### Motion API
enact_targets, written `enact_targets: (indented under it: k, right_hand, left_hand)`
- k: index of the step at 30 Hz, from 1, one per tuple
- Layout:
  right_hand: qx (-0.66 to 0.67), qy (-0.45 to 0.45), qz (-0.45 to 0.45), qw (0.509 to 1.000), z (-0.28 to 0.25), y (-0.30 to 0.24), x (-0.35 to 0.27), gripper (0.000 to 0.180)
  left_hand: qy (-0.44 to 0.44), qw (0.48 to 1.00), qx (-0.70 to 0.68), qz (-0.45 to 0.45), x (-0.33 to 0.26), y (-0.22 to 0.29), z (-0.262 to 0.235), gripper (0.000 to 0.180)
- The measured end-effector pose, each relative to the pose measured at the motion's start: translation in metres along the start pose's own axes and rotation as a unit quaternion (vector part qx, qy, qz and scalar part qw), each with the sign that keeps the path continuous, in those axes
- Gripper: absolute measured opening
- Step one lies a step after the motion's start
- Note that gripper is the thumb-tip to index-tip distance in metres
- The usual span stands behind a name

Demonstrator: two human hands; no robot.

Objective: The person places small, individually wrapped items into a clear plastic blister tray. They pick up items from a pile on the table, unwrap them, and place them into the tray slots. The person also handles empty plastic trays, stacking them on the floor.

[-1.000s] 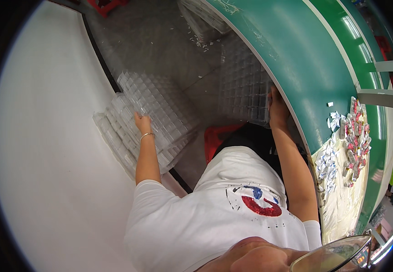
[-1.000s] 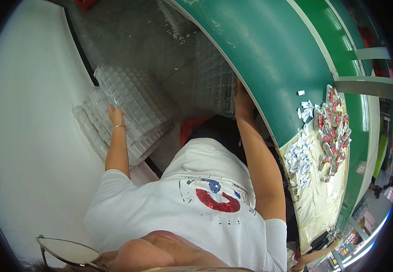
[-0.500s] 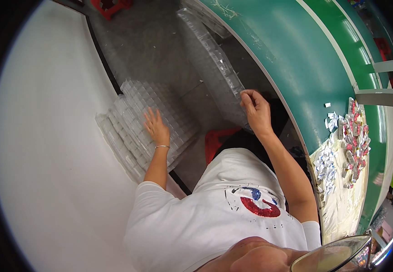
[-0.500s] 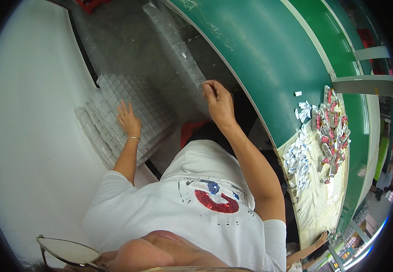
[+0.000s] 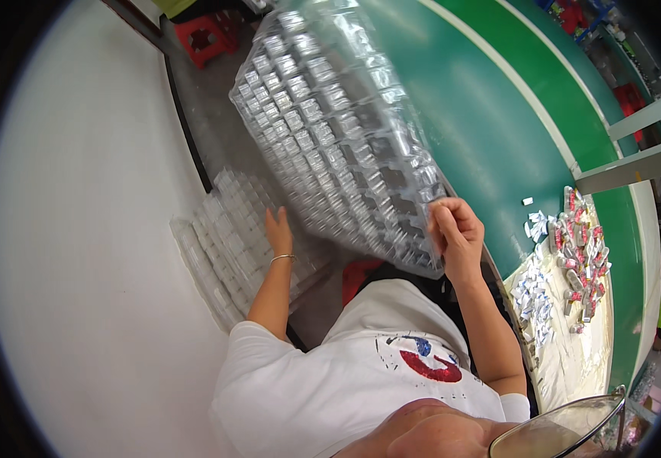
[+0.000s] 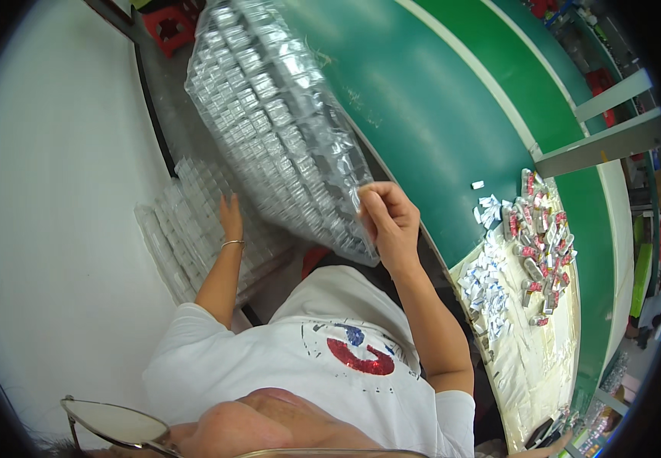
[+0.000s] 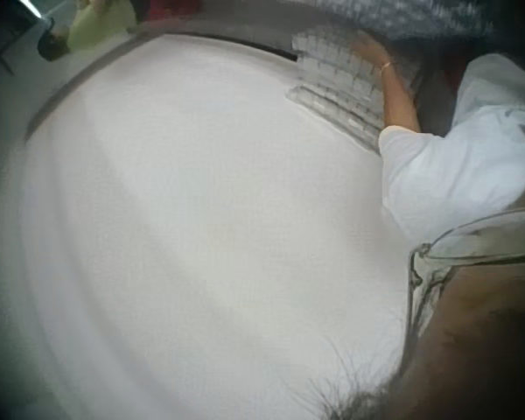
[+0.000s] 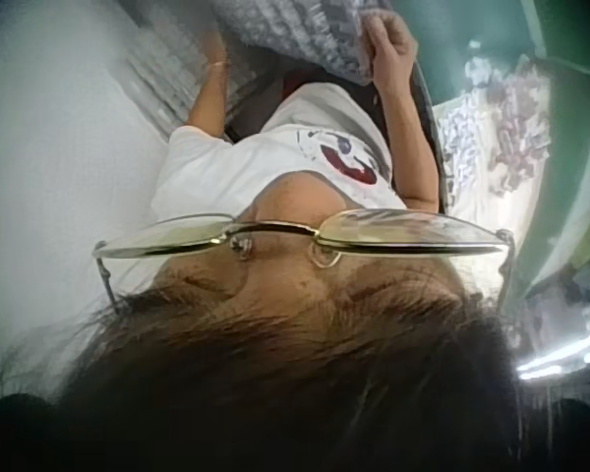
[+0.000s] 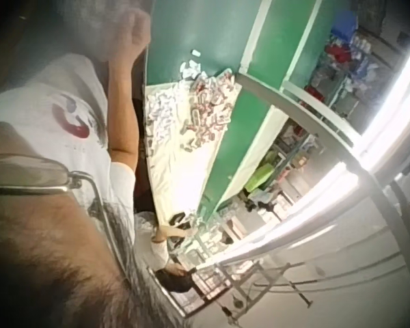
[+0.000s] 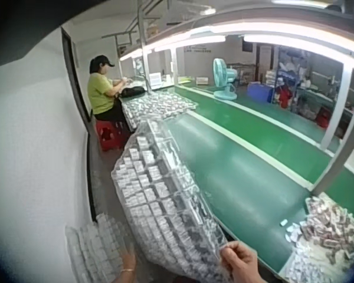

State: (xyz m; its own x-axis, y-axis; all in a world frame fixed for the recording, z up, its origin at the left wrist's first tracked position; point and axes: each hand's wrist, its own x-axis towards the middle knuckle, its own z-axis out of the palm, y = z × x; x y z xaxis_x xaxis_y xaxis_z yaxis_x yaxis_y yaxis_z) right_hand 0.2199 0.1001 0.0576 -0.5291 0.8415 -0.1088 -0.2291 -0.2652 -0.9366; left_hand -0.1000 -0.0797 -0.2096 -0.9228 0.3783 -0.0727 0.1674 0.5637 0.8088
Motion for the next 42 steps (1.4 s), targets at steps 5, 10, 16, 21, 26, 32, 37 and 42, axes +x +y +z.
enact_targets:
  k: [5,10,16,21,26,32,37,42]
  right_hand:
    - [0.121,0.047,-0.019,0.991,-0.026,-0.011,-0.007,0.014]
    - [0.175,0.115,-0.021,0.978,-0.042,-0.014,-0.013,0.016]
    - [0.183,0.143,0.010,0.973,-0.036,-0.021,-0.034,0.018]
    - [0.154,0.133,0.048,0.978,-0.042,-0.019,-0.050,0.050]
    - [-0.037,0.004,0.015,0.999,-0.064,-0.006,-0.074,0.065]
    - [-0.104,-0.008,0.096,0.990,-0.084,-0.051,-0.107,0.041]
    - [-0.096,0.115,0.007,0.989,-0.114,-0.067,-0.138,0.024]
    - [-0.259,0.364,-0.122,0.886,-0.154,-0.082,-0.167,0.015]
  left_hand:
    - [-0.112,0.905,-0.366,-0.184,0.040,0.034,-0.009,0.055]
    - [-0.075,0.943,-0.315,-0.072,0.064,0.097,-0.027,0.043]
    - [-0.061,0.965,-0.253,0.017,0.109,0.157,-0.050,0.037]
    - [-0.065,0.981,-0.156,0.096,0.155,0.195,-0.058,0.038]
    - [-0.074,0.980,-0.059,0.178,0.220,0.243,-0.050,0.040]
    - [-0.053,0.933,0.116,0.337,0.289,0.307,-0.033,0.047]
    - [-0.231,0.874,-0.006,0.427,0.119,0.425,0.028,0.063]
    - [-0.418,0.663,0.124,0.608,-0.071,0.453,0.060,0.084]
